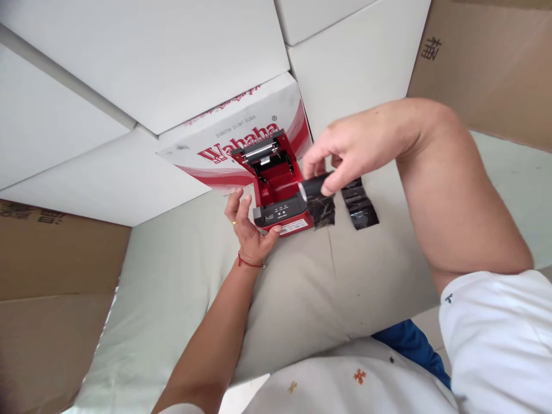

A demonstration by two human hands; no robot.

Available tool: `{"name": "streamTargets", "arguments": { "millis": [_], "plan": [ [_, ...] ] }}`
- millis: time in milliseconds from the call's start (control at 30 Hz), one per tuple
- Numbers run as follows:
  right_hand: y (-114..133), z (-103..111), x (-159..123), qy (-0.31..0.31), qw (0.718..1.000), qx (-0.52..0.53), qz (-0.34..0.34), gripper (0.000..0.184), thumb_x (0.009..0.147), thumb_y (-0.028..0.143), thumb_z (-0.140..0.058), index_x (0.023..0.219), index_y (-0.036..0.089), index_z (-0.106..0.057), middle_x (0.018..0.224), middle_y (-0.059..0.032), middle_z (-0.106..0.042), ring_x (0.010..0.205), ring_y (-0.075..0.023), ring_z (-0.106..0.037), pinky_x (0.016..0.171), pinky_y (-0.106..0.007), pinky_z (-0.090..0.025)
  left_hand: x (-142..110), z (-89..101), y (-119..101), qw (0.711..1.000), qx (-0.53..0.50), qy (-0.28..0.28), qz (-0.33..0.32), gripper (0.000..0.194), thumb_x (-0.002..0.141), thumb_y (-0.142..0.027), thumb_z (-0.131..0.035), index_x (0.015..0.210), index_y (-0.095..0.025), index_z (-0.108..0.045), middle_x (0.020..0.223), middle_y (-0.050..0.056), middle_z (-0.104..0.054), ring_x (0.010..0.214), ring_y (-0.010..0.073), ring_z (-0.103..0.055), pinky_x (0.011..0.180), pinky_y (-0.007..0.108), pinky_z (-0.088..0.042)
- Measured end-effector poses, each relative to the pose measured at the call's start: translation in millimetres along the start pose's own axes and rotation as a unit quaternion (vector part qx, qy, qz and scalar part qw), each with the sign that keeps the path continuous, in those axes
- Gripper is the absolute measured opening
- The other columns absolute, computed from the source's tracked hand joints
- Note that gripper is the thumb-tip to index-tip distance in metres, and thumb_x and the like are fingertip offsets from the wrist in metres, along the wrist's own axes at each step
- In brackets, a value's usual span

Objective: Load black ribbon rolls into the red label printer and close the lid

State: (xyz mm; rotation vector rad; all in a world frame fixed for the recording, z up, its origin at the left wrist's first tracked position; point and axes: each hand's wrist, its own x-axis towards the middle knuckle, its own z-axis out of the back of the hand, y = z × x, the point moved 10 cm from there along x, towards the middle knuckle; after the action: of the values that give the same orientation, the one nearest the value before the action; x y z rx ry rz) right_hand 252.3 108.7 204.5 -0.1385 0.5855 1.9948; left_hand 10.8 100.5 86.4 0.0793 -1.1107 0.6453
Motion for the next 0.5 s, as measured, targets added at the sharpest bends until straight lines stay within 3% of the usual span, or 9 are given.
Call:
{"name": "streamTargets", "arguments": {
  "millis": [100, 200, 367, 500],
  "plan": [
    [31.7, 16.9, 17.6, -0.079, 0.996, -0.03, 0.02, 0.032, 0.107, 0.028, -0.077, 0.137, 0.022, -0.086, 0.122, -0.0025, -0.087, 0.102, -0.0194, -0.075, 0.09, -0.031, -0.048, -0.4, 5.4, -10.0, 0.999, 0.009, -0.027, -0.028, 0.085, 0.101, -0.082, -0.068, 0.168, -0.031, -0.051, 0.171, 0.019, -0.051, 0.171, 0.0456, -0.046, 0.142, 0.074, -0.035],
    [56.0, 1.1, 50.2, -0.099, 0.993, -0.069, 0.01, 0.036, 0.106, 0.02, -0.072, 0.141, 0.02, -0.084, 0.131, -0.008, -0.086, 0.113, -0.025, -0.077, 0.089, -0.033, -0.049, -1.2, 10.1, -22.6, 0.998, 0.009, -0.047, -0.048, 0.078, 0.102, -0.067, -0.073, 0.168, -0.03, -0.051, 0.168, 0.019, -0.055, 0.172, 0.0454, -0.045, 0.141, 0.072, -0.035],
    [50.3, -23.1, 80.4, -0.093, 0.986, -0.1, -0.099, 0.041, 0.105, 0.015, -0.065, 0.141, 0.019, -0.083, 0.137, -0.0169, -0.085, 0.116, -0.0321, -0.078, 0.081, -0.035, -0.049, 1.9, 12.6, -51.0, 0.994, 0.057, -0.06, -0.077, 0.053, 0.102, -0.042, -0.073, 0.153, -0.027, -0.066, 0.148, 0.015, -0.073, 0.161, 0.0405, -0.061, 0.136, 0.065, -0.045],
    [42.4, -27.4, 94.0, -0.097, 0.983, -0.098, -0.117, 0.043, 0.103, 0.013, -0.063, 0.141, 0.019, -0.083, 0.139, -0.0182, -0.084, 0.12, -0.0344, -0.079, 0.083, -0.037, -0.05, 6.3, 11.9, -66.0, 0.991, 0.073, -0.057, -0.095, 0.034, 0.1, -0.031, -0.071, 0.134, -0.028, -0.076, 0.125, 0.01, -0.082, 0.137, 0.0332, -0.077, 0.129, 0.059, -0.052]
  ]
}}
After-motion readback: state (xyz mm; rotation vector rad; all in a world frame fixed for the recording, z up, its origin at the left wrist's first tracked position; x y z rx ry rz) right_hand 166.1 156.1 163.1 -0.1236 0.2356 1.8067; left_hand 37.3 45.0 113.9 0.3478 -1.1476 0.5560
